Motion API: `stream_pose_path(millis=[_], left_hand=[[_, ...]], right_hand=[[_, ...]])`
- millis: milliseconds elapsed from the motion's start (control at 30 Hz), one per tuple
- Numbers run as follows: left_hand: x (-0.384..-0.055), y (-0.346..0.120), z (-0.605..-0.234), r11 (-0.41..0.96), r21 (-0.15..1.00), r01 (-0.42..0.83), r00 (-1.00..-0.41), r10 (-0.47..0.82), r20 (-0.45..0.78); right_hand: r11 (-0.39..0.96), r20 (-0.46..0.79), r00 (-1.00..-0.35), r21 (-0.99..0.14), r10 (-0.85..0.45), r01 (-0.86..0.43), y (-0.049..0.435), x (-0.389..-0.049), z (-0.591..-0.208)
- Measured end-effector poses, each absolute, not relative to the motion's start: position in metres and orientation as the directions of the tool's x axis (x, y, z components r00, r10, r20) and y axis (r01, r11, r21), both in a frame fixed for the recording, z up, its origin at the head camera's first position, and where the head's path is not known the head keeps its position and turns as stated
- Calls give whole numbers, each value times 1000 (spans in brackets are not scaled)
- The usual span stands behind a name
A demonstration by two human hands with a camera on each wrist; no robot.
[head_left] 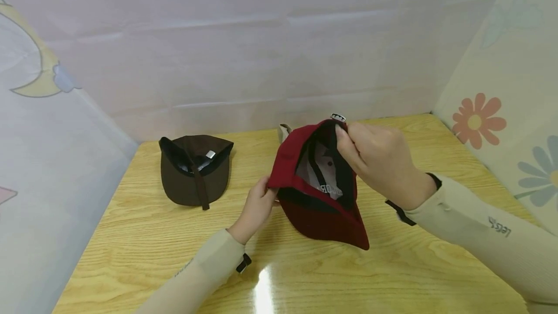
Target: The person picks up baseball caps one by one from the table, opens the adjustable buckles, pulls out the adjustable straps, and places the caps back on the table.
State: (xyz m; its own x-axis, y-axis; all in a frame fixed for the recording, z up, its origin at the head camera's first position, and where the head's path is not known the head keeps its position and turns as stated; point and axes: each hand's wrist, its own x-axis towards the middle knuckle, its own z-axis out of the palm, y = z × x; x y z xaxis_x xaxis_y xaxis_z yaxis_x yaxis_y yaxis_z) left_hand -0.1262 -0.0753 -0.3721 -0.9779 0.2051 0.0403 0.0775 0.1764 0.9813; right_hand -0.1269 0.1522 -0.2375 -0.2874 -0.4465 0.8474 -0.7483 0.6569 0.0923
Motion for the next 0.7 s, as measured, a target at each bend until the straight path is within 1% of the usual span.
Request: stream_pose_path(millis=[233,400,700], left_hand=[[-127,-76,-372,83,997,10,-987,163,-3],[-126,-79,-368,11,999,-32,-989,142,-34],[-121,-85,-360,-61,997,-44,-990,137,-35]], right_hand=[[654,864,-277,77,-421,-752,152,-127,-238],[672,863,-295,66,-409,-738,154,-126,-240],[680,862,-308,57,-403,-731,157,-123,-242]])
